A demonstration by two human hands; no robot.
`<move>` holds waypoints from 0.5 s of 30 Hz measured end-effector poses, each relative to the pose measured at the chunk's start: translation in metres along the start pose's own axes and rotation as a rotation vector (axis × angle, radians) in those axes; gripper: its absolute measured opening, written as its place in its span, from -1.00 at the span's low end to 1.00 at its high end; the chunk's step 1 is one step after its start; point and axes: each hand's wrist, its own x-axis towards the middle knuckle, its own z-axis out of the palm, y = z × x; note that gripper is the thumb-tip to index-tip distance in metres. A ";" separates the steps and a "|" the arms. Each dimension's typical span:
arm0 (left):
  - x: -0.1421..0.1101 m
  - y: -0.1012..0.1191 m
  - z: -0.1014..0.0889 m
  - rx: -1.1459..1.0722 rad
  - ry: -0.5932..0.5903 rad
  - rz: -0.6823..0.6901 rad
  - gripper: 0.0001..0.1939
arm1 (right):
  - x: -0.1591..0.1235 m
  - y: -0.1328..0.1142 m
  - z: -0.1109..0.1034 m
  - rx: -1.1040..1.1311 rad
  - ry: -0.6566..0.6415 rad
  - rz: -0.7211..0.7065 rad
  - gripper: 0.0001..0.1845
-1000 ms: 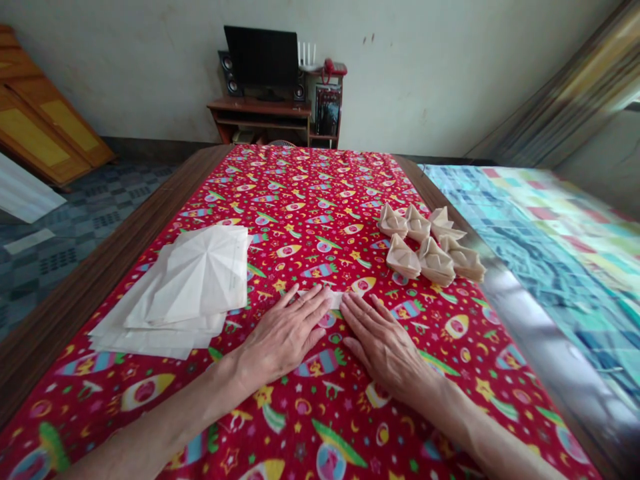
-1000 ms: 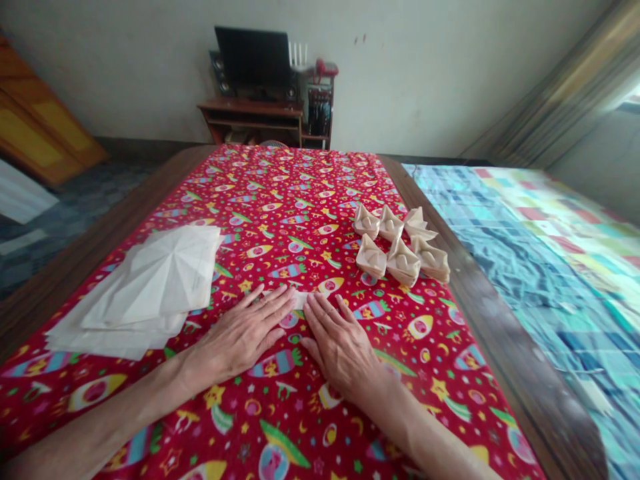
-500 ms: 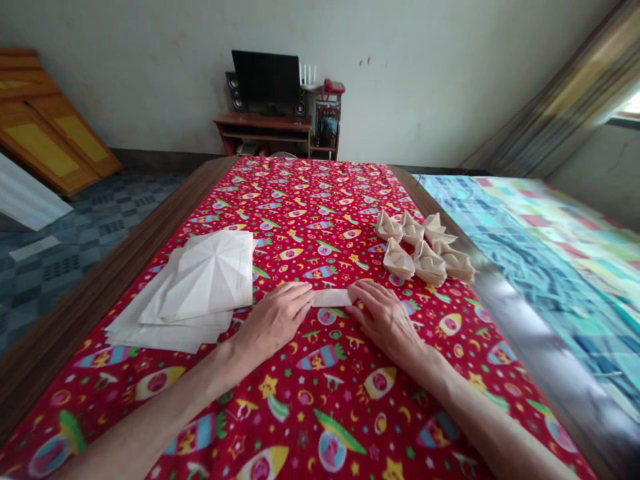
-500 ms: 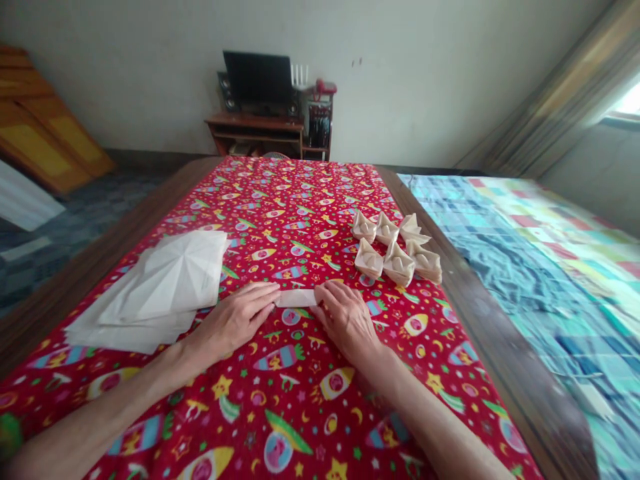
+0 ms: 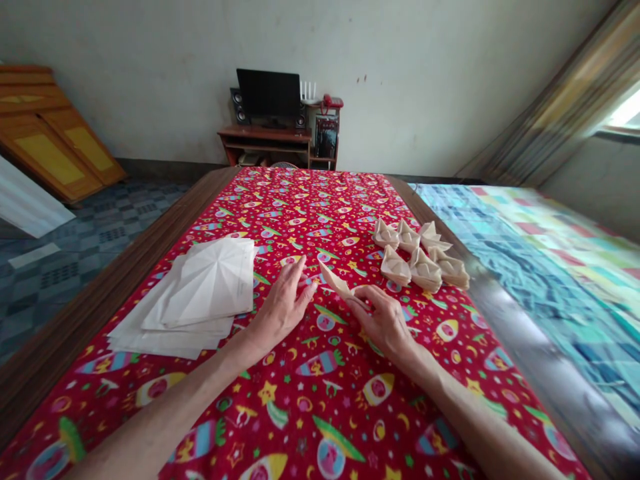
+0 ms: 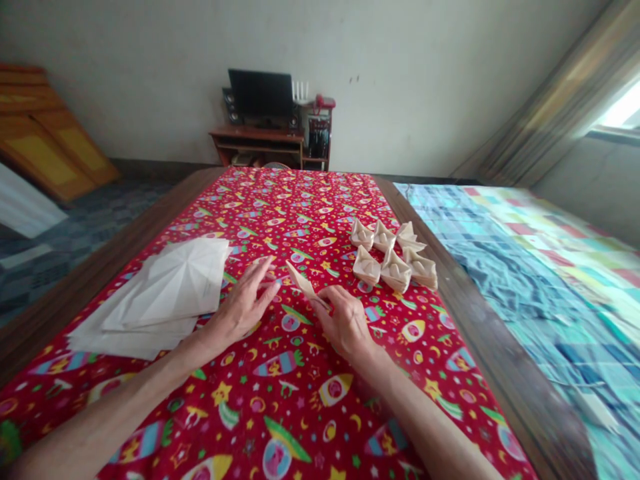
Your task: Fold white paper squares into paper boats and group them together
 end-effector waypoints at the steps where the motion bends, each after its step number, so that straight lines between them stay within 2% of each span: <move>1: 0.000 0.003 0.002 -0.105 -0.047 -0.077 -0.44 | -0.001 -0.001 0.001 -0.007 0.002 -0.011 -0.87; 4: 0.001 0.015 0.008 -0.337 -0.217 -0.236 -0.51 | -0.004 -0.005 0.004 -0.086 -0.007 -0.095 -0.86; 8: 0.006 0.026 0.013 -0.293 -0.253 -0.247 -0.65 | -0.009 -0.012 0.007 -0.250 -0.041 -0.203 -0.85; 12: 0.008 0.027 0.014 -0.143 -0.257 -0.251 -0.75 | -0.009 -0.017 0.006 -0.148 -0.154 -0.116 -0.81; 15: 0.005 0.028 0.014 -0.064 -0.259 -0.172 -0.82 | -0.005 -0.019 0.005 0.002 -0.142 -0.004 -0.77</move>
